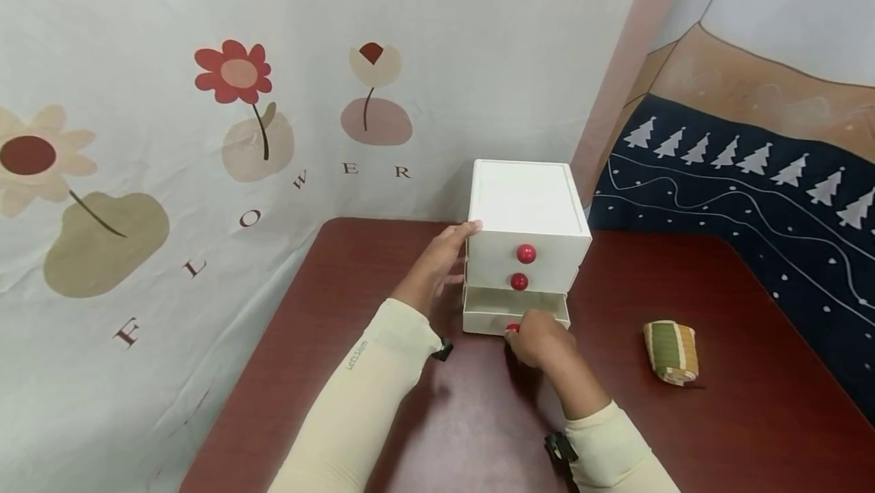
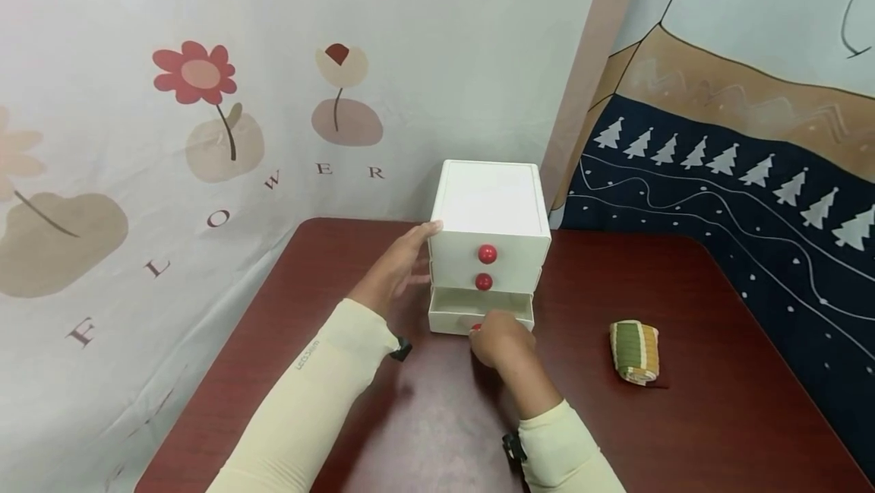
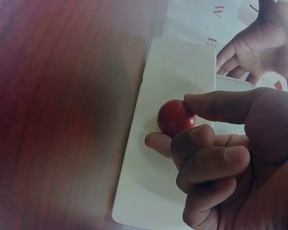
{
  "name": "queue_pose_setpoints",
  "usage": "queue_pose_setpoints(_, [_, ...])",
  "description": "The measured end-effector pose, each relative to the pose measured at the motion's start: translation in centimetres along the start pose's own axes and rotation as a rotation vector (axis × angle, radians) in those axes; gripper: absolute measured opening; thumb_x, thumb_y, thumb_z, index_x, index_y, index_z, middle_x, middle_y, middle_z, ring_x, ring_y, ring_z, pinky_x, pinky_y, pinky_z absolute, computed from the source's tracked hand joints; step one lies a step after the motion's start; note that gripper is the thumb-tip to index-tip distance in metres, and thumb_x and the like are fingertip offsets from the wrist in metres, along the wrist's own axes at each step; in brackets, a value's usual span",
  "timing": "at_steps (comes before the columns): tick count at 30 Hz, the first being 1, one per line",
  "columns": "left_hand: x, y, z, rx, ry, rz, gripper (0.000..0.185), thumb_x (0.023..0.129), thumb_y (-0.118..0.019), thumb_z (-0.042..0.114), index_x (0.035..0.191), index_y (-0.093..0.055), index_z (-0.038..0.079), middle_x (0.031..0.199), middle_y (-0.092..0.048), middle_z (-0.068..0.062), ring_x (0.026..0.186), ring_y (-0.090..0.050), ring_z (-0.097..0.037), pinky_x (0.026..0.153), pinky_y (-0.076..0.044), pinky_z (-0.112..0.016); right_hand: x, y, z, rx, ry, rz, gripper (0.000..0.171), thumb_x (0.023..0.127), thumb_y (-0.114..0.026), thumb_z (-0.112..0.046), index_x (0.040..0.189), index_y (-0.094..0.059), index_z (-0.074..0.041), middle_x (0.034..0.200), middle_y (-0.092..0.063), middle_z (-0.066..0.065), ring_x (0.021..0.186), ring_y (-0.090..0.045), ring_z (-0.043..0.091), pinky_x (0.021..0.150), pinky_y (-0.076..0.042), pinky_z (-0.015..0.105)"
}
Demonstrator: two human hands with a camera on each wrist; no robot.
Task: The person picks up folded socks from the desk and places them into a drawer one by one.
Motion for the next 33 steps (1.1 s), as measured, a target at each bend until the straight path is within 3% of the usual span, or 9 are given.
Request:
queue_pose_setpoints(11, [0.1, 0.2, -0.1, 0.012, -0.007, 0.006, 0.084, 0.096, -0.065, 0.071, 0.162, -0.048, 0.021, 0.172, -0.043, -0.01, 0.153, -0.051, -0.041, 0.119, -0.047, -0.064, -1.7, 0.1, -0.3, -0.041, -0.001, -0.008, 0.035, 0.101, -0.068, -0.03, 0.073, -0.056, -0.012, 0.09, -0.066, 0.014, 0.08, -0.064, 0.028, 0.072, -0.053, 0.049])
queue_pose_setpoints(33, [0.1, 0.2, -0.4, 0.032, 0.029, 0.019, 0.086, 0.095, -0.064, 0.074, 0.163, -0.045, 0.025, 0.171, -0.044, -0.009, 0.154, -0.049, -0.041, 0.122, -0.047, -0.062, -4.1, -1.0, -0.4, -0.095, 0.024, 0.009, 0.035, 0.101, -0.068, -0.029, 0.072, -0.059, -0.012, 0.087, -0.069, 0.011, 0.074, -0.063, 0.027, 0.067, -0.054, 0.05])
Point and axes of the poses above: each hand's wrist, its own x-axis towards the middle knuckle, its own y-axis out of the back of the hand, z = x × y, the point moved 9 cm from there along x, towards the middle knuckle
